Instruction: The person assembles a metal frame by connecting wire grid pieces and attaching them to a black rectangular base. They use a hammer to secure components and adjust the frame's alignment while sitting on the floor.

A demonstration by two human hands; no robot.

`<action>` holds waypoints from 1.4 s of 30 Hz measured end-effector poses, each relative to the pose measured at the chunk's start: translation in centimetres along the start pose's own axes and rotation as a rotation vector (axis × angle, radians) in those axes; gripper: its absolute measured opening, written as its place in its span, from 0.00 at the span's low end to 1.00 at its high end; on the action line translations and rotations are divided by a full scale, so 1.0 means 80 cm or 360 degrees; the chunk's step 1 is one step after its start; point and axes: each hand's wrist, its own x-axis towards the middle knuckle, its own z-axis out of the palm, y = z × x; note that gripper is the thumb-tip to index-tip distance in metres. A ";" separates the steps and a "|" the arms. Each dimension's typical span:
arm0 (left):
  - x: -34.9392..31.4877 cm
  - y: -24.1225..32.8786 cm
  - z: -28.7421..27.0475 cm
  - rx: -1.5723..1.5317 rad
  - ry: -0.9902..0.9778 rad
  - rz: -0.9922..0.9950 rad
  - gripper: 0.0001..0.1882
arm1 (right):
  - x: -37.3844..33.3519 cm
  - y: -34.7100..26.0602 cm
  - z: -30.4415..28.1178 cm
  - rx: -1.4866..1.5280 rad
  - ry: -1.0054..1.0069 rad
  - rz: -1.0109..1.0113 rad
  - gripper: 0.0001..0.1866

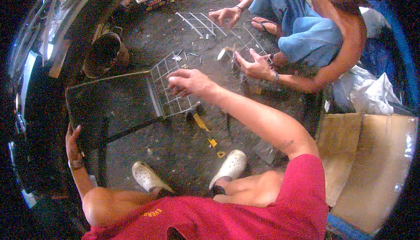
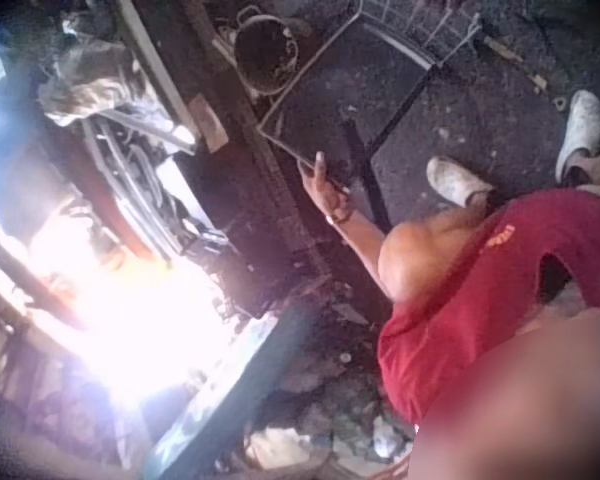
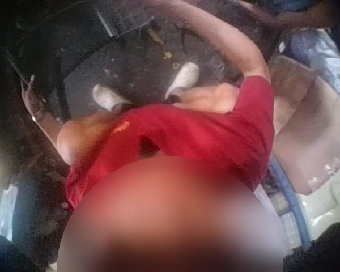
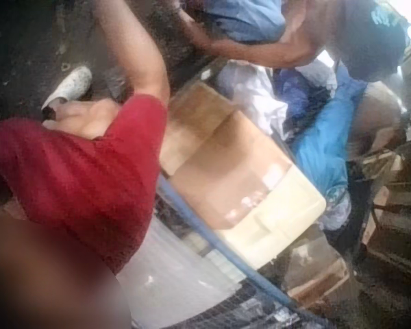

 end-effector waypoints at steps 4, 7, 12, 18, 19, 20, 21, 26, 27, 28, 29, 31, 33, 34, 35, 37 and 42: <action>-0.017 -0.059 -0.029 -0.0274 0.0090 -0.0183 0.26 | 0.020 -0.021 0.018 -0.0830 0.0182 -0.0809 0.26; -0.019 -0.105 -0.046 -0.0539 0.0207 -0.0289 0.24 | 0.043 -0.027 0.024 -0.1789 0.1146 -0.0957 0.31; -0.005 -0.195 -0.044 -0.0788 0.0249 -0.0398 0.22 | 0.054 -0.026 0.019 -0.0687 0.0142 0.0154 0.38; 0.021 -0.255 0.053 -0.1082 0.0071 -0.0510 0.21 | 0.076 -0.033 -0.005 -0.0771 0.0369 0.0082 0.28; 0.025 -0.256 0.070 -0.1121 0.0079 -0.0529 0.22 | 0.082 -0.035 -0.015 -0.0755 0.0395 0.0103 0.27; 0.030 -0.254 0.085 -0.1177 0.0091 -0.0485 0.22 | 0.088 -0.037 -0.027 -0.0743 0.0426 0.0116 0.26; 0.035 -0.251 0.098 -0.1045 0.0071 -0.0454 0.23 | 0.094 -0.037 -0.038 -0.0741 0.0461 0.0130 0.26; 0.057 -0.231 0.138 -0.0241 0.0051 -0.0478 0.23 | 0.127 -0.040 -0.080 -0.1267 0.0844 -0.0183 0.24; 0.062 -0.229 0.141 0.0023 0.0014 -0.0466 0.22 | 0.131 -0.039 -0.085 -0.1229 0.0866 -0.0170 0.24; 0.065 -0.229 0.144 0.0026 -0.0038 -0.0373 0.17 | 0.134 -0.040 -0.091 -0.1190 0.0891 -0.0156 0.25; 0.069 -0.229 0.146 -0.0048 -0.0096 -0.0429 0.17 | 0.136 -0.039 -0.095 -0.1150 0.0916 -0.0144 0.27; 0.076 -0.234 0.149 -0.0144 -0.0220 -0.0514 0.17 | 0.135 -0.035 -0.099 -0.1059 0.0938 -0.0030 0.25; 0.081 -0.243 0.150 -0.0060 -0.0181 -0.0577 0.28 | 0.133 -0.031 -0.097 -0.1252 0.1000 -0.0063 0.24; 0.082 -0.248 0.151 -0.0102 -0.0120 -0.0558 0.31 | 0.132 -0.030 -0.094 -0.1301 0.0999 0.0000 0.24; 0.082 -0.252 0.151 -0.0114 -0.0089 -0.0584 0.34 | 0.129 -0.030 -0.091 -0.1452 0.1059 -0.0076 0.24; 0.082 -0.257 0.150 -0.0253 -0.0172 -0.0563 0.36 | 0.121 -0.032 -0.079 -0.1618 0.1231 -0.0151 0.26; 0.074 -0.231 0.125 0.0071 -0.0290 -0.0499 0.34 | 0.062 -0.035 -0.019 -0.2135 0.1305 -0.0642 0.29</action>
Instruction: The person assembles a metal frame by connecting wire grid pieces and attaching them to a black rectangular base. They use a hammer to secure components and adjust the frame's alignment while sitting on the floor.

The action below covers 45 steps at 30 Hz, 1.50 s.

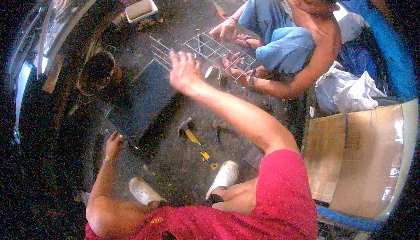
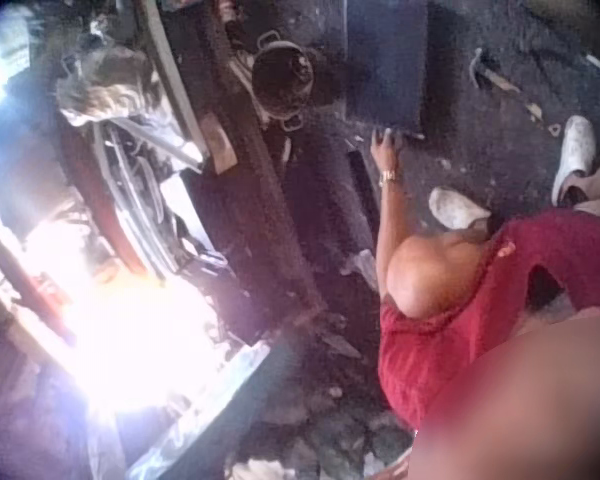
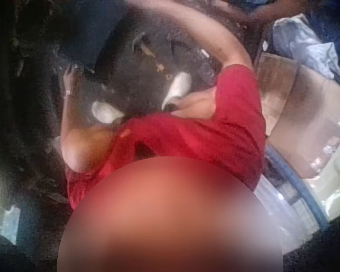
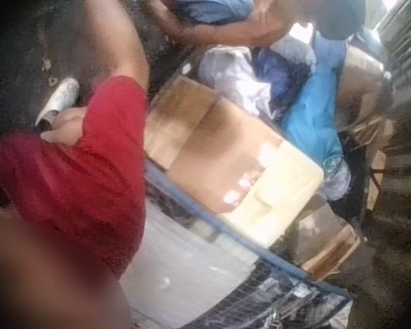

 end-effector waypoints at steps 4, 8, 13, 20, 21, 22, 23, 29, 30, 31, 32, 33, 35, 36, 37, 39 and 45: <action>-0.011 0.053 -0.038 0.0456 -0.0032 0.0134 0.30 | -0.091 -0.025 -0.031 0.0073 -0.0238 -0.0667 0.28; -0.012 0.119 -0.057 0.1220 0.0041 0.0610 0.21 | -0.155 -0.030 -0.017 0.0267 -0.0604 -0.0806 0.24; -0.003 0.195 -0.028 0.1527 0.0075 0.1036 0.18 | -0.180 -0.023 0.026 0.0334 -0.1133 -0.0731 0.20; -0.012 0.185 0.051 0.1437 -0.0297 0.1054 0.17 | -0.200 -0.012 0.051 0.0402 -0.1284 -0.0927 0.19; -0.013 0.181 0.059 0.1437 -0.0334 0.1094 0.17 | -0.202 -0.010 0.052 0.0384 -0.1304 -0.0927 0.18; -0.013 0.179 0.066 0.1444 -0.0368 0.1136 0.17 | -0.202 -0.009 0.052 0.0386 -0.1288 -0.0940 0.18; -0.012 0.179 0.073 0.1476 -0.0394 0.1176 0.17 | -0.200 -0.009 0.052 0.0360 -0.1304 -0.0930 0.18; -0.003 0.178 0.101 0.1456 -0.0497 0.1198 0.16 | -0.162 0.002 0.033 0.0279 -0.0981 -0.0874 0.16; 0.000 0.177 0.102 0.1492 -0.0477 0.1155 0.15 | -0.153 0.005 0.028 0.0264 -0.1026 -0.0810 0.16; 0.003 0.174 0.101 0.1539 -0.0514 0.1111 0.15 | -0.144 0.008 0.023 0.0300 -0.0961 -0.0794 0.17; 0.007 0.172 0.100 0.1586 -0.0551 0.1063 0.16 | -0.138 0.008 0.018 0.0307 -0.0968 -0.0739 0.18; 0.010 0.169 0.097 0.1610 -0.0597 0.1016 0.16 | -0.134 0.008 0.015 0.0319 -0.0939 -0.0686 0.18; 0.017 0.159 0.091 0.1783 -0.0626 0.1079 0.17 | -0.134 0.008 0.010 0.0382 -0.0874 -0.0715 0.17; 0.019 0.152 0.087 0.1896 -0.0629 0.1113 0.17 | -0.135 0.009 0.010 0.0371 -0.0894 -0.0724 0.16; 0.021 0.145 0.083 0.1985 -0.0558 0.1096 0.18 | -0.138 0.009 0.011 0.0356 -0.0915 -0.0734 0.16; 0.024 0.128 0.074 0.2206 -0.0399 0.1024 0.19 | -0.144 0.013 0.016 0.0356 -0.0917 -0.0718 0.15; 0.045 0.102 0.040 0.1480 0.0725 0.0093 0.28 | -0.123 0.029 0.022 0.0229 -0.0680 -0.0422 0.18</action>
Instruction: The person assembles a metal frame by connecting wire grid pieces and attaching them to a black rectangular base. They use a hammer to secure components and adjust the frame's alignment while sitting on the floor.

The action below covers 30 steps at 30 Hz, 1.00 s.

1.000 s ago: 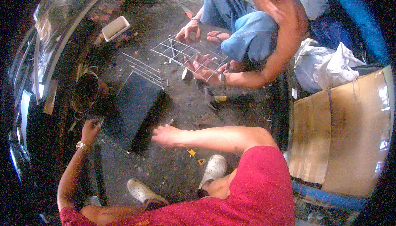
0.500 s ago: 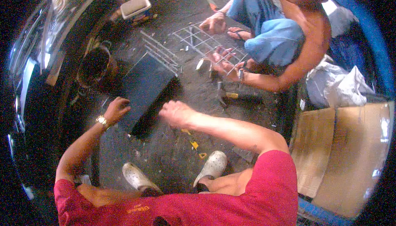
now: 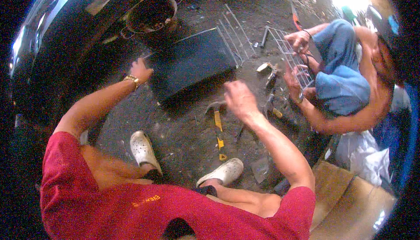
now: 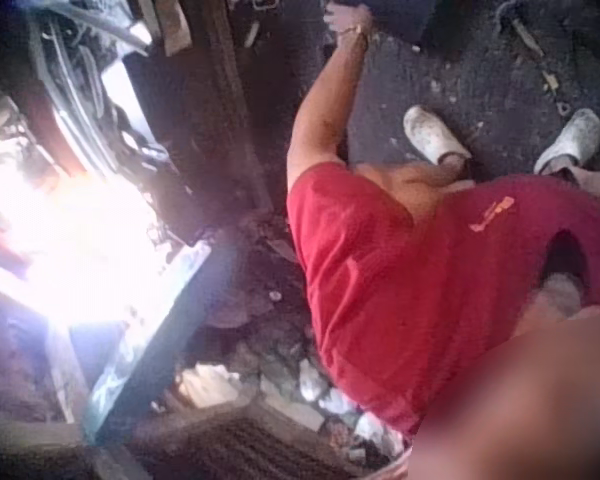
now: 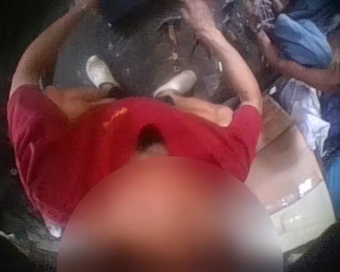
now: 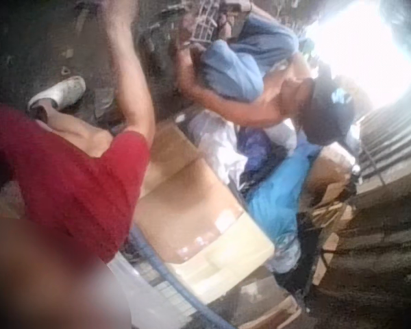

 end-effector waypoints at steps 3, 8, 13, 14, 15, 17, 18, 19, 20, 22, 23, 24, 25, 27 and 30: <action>0.017 -0.014 0.004 -0.0183 -0.0039 -0.0396 0.31 | 0.044 0.035 -0.043 -0.0207 0.0482 -0.0057 0.19; 0.029 -0.042 0.020 -0.1168 -0.0545 -0.0516 0.27 | 0.121 0.064 -0.078 -0.0598 0.0602 0.0226 0.22; 0.032 -0.046 0.033 -0.1504 -0.0901 -0.0555 0.22 | 0.169 0.067 -0.091 -0.0435 0.0157 0.0564 0.13; 0.027 -0.043 0.034 -0.1506 -0.0869 -0.0623 0.23 | 0.176 0.068 -0.094 -0.0449 0.0156 0.0564 0.13; 0.021 -0.036 0.037 -0.1594 -0.0988 -0.0628 0.23 | 0.179 0.071 -0.096 -0.0489 0.0211 0.0456 0.13; 0.006 -0.022 0.042 -0.1734 -0.1072 -0.0689 0.24 | 0.195 0.080 -0.097 -0.0599 0.0267 0.0479 0.12; -0.002 -0.014 0.045 -0.1782 -0.1031 -0.0730 0.24 | 0.204 0.084 -0.096 -0.0717 0.0296 0.0493 0.11; -0.010 -0.009 0.047 -0.1826 -0.1071 -0.0723 0.25 | 0.212 0.089 -0.094 -0.0711 0.0362 0.0538 0.11; -0.016 -0.004 0.049 -0.1906 -0.1105 -0.0701 0.25 | 0.221 0.093 -0.093 -0.0719 0.0408 0.0574 0.12; -0.022 0.002 0.055 -0.1701 -0.1014 -0.0689 0.23 | 0.234 0.092 -0.090 -0.0667 0.0406 0.0666 0.12; -0.020 0.005 0.058 -0.1630 -0.0972 -0.0710 0.22 | 0.237 0.081 -0.082 -0.0445 0.0573 0.0803 0.17; -0.017 0.005 0.060 -0.1459 -0.0836 -0.0651 0.24 | 0.239 0.067 -0.078 -0.0485 0.0479 0.0895 0.25; -0.010 0.005 0.061 -0.1305 -0.0709 -0.0623 0.25 | 0.238 0.041 -0.065 -0.0639 0.0405 0.0961 0.30; 0.007 0.003 0.062 -0.1082 -0.0460 -0.0718 0.35 | 0.209 -0.007 -0.050 -0.0690 0.0174 0.0734 0.29; 0.026 -0.005 0.057 -0.0370 -0.0039 0.0138 0.44 | 0.136 -0.057 -0.057 -0.0865 0.0194 0.0170 0.23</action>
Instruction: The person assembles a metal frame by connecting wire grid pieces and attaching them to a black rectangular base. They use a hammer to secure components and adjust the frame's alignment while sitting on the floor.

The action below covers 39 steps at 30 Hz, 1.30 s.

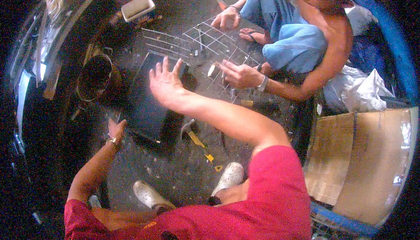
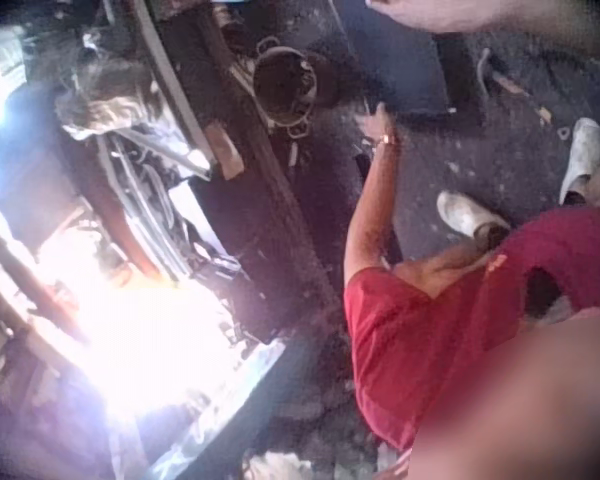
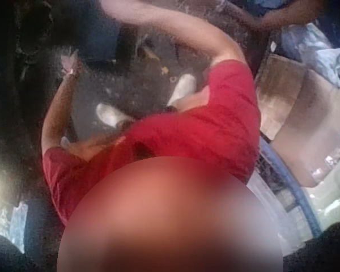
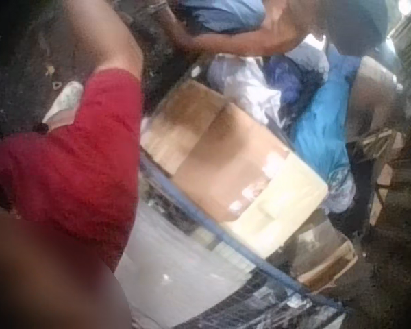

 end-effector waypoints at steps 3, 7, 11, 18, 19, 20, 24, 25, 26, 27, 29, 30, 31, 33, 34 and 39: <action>0.005 -0.001 -0.007 0.0225 -0.0111 0.0540 0.44 | -0.038 0.065 -0.046 0.0429 -0.0412 -0.0028 0.09; 0.007 0.012 -0.019 0.0254 -0.0243 0.0482 0.40 | -0.057 0.243 -0.060 0.0140 -0.0050 0.0402 0.13; 0.010 0.031 -0.027 0.0316 -0.0279 0.0411 0.40 | -0.077 0.334 0.016 0.0509 0.0024 0.0803 0.16; 0.015 0.027 -0.028 0.0390 -0.0377 0.0411 0.42 | -0.082 0.321 0.043 0.0579 0.0170 0.0745 0.15; 0.019 0.025 -0.027 0.0412 -0.0400 0.0467 0.41 | -0.085 0.310 0.034 0.0556 0.0225 0.0683 0.14; 0.021 0.023 -0.027 0.0362 -0.0417 0.0490 0.41 | -0.089 0.298 0.026 0.0530 0.0266 0.0621 0.13; 0.026 0.022 -0.024 0.0398 -0.0475 0.0398 0.40 | -0.121 0.265 -0.003 0.0423 0.0271 0.0357 0.12; 0.026 0.024 -0.023 0.0464 -0.0464 0.0382 0.40 | -0.126 0.261 -0.008 0.0453 0.0347 0.0356 0.11; 0.025 0.027 -0.022 0.0487 -0.0448 0.0390 0.40 | -0.131 0.258 -0.014 0.0482 0.0350 0.0427 0.11; 0.024 0.030 -0.022 0.0534 -0.0424 0.0390 0.40 | -0.141 0.258 -0.021 0.0498 0.0320 0.0430 0.11; 0.018 0.036 -0.023 0.0626 -0.0289 0.0491 0.40 | -0.161 0.252 -0.035 0.0503 0.0322 0.0439 0.11; 0.016 0.038 -0.024 0.0652 -0.0296 0.0509 0.40 | -0.171 0.247 -0.041 0.0503 0.0292 0.0474 0.11; 0.012 0.040 -0.025 0.0678 -0.0304 0.0527 0.40 | -0.180 0.239 -0.045 0.0502 0.0325 0.0428 0.10; 0.007 0.042 -0.027 0.0746 -0.0310 0.0586 0.39 | -0.196 0.217 -0.044 0.0584 0.0196 0.0438 0.10; 0.006 0.042 -0.028 0.0793 -0.0307 0.0625 0.39 | -0.202 0.206 -0.041 0.0627 0.0161 0.0411 0.10; 0.014 0.044 -0.035 0.0763 -0.0423 0.0746 0.38 | -0.209 0.161 -0.006 0.0640 -0.0706 0.0260 0.19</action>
